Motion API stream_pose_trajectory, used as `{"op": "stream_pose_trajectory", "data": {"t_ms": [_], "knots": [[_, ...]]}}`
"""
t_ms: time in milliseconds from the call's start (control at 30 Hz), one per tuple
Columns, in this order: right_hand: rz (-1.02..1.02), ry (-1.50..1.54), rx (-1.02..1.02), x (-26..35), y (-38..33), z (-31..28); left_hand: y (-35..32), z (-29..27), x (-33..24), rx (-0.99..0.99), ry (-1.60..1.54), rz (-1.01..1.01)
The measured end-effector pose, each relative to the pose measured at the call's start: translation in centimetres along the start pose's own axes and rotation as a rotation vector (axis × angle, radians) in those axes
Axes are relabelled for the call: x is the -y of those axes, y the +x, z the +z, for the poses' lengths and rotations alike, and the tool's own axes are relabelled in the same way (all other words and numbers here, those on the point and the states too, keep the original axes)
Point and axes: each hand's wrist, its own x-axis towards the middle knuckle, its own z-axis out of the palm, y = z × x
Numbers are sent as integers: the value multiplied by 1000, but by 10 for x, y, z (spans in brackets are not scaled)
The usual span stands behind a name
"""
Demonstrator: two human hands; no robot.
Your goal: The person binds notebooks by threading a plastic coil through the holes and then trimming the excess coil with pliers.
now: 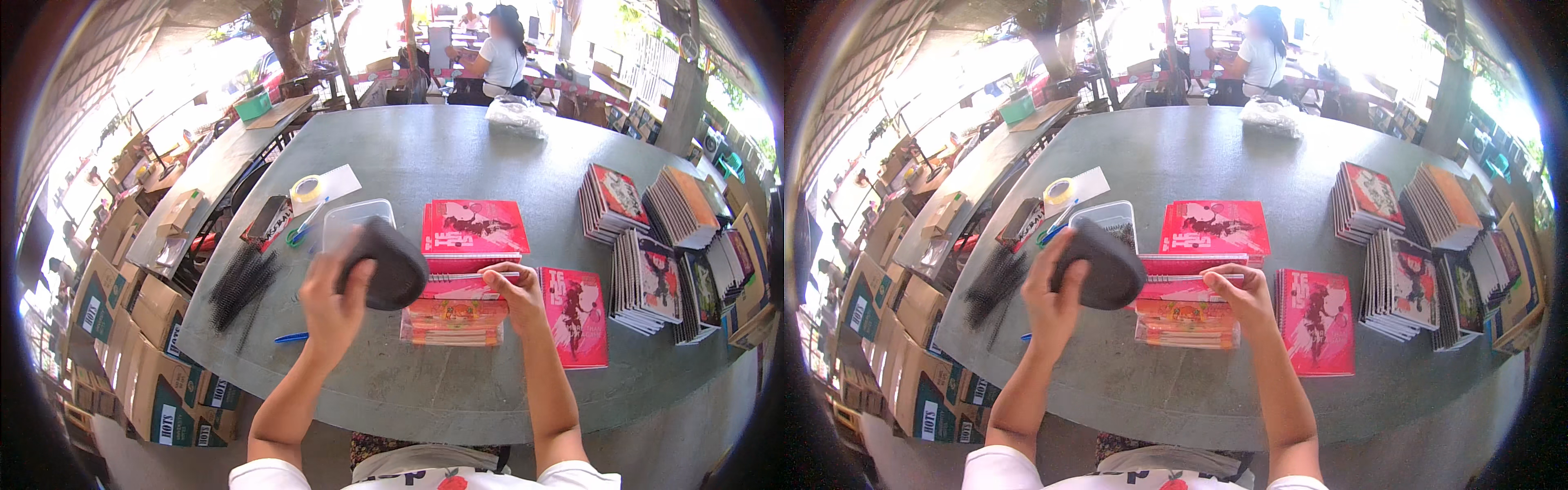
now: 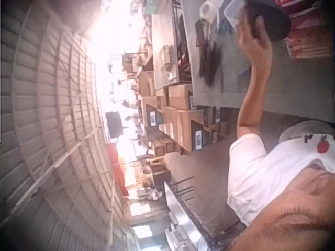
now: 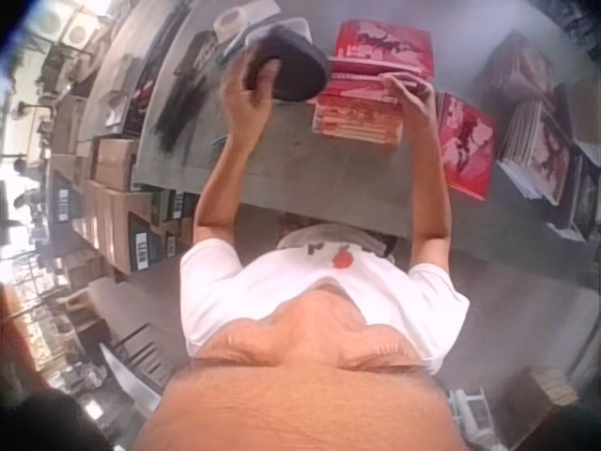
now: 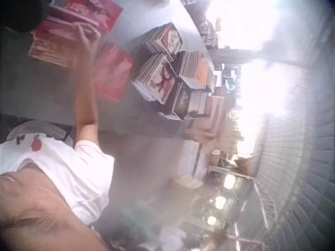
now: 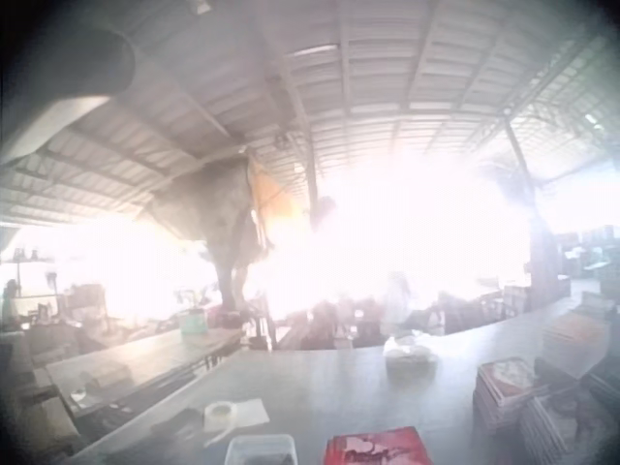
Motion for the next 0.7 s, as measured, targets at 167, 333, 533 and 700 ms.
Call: {"op": "stream_pose_trajectory", "data": {"t_ms": [167, 333, 533, 700], "knots": [[5, -35, 42, 0, -2, -2, -18, 20, 7, 580, 25, 128], [-37, 28, -30, -1, -2, 6, -11, 21, -3, 335, 76, 37], [-40, 28, -33, -4, -4, -1, -4, 40, -8, 350, 72, 113], [8, -75, -54, 0, -9, -5, -5, 47, -16, 364, -17, 288]]}}
